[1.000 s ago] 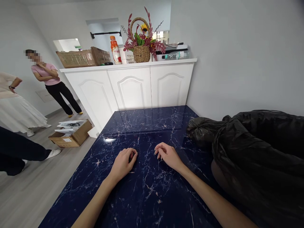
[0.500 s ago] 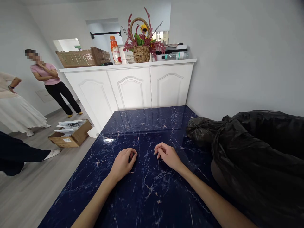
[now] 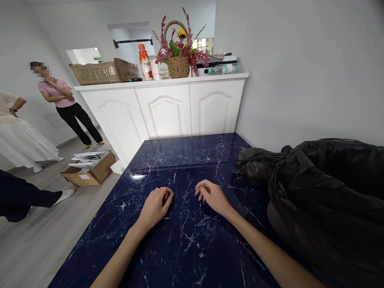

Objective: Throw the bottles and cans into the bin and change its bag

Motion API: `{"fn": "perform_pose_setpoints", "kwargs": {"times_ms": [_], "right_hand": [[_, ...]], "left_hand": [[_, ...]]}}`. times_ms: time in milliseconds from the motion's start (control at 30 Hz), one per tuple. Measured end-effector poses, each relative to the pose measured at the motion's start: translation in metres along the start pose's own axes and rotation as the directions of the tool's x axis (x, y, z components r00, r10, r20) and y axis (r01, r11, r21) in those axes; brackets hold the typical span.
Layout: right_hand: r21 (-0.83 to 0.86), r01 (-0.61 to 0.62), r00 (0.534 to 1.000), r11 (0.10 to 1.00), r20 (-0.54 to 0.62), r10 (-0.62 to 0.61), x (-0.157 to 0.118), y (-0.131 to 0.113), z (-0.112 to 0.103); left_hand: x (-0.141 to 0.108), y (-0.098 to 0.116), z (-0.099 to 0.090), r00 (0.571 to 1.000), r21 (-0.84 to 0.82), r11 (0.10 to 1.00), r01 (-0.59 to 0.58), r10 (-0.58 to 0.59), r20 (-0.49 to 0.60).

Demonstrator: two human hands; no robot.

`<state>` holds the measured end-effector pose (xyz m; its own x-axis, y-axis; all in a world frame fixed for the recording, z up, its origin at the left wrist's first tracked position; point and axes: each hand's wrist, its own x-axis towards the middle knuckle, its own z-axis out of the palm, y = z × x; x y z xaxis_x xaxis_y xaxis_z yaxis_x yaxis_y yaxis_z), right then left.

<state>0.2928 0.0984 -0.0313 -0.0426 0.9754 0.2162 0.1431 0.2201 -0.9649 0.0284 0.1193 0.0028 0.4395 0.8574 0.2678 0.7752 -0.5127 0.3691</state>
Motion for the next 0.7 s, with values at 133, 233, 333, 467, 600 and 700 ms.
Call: {"fn": "perform_pose_setpoints", "kwargs": {"times_ms": [133,233,333,467,600,700], "right_hand": [[-0.002,0.005,1.000,1.000,-0.012,-0.005,0.000,-0.002,0.000],[-0.022,0.016,0.999,1.000,-0.052,-0.017,-0.001,-0.002,0.000],[-0.069,0.027,0.993,0.997,-0.115,-0.035,-0.002,-0.002,-0.002],[-0.132,0.034,0.981,0.991,-0.186,-0.059,-0.005,-0.002,-0.004],[-0.161,0.031,0.949,0.987,-0.305,-0.079,-0.005,-0.001,-0.013],[-0.174,0.022,0.893,0.984,-0.439,-0.098,-0.003,-0.004,-0.028]], "left_hand": [[0.000,0.000,0.000,1.000,0.001,1.000,0.000,0.000,0.000],[-0.001,0.000,0.000,1.000,0.002,1.000,0.002,-0.002,0.000],[-0.001,0.001,-0.001,1.000,0.001,1.000,0.003,-0.003,0.003],[-0.001,0.002,-0.002,1.000,0.000,1.000,0.007,-0.007,0.007],[-0.001,0.004,-0.003,1.000,-0.004,1.000,0.006,-0.006,0.009],[-0.002,0.005,-0.003,1.000,-0.007,1.000,0.004,-0.003,0.007]]}}
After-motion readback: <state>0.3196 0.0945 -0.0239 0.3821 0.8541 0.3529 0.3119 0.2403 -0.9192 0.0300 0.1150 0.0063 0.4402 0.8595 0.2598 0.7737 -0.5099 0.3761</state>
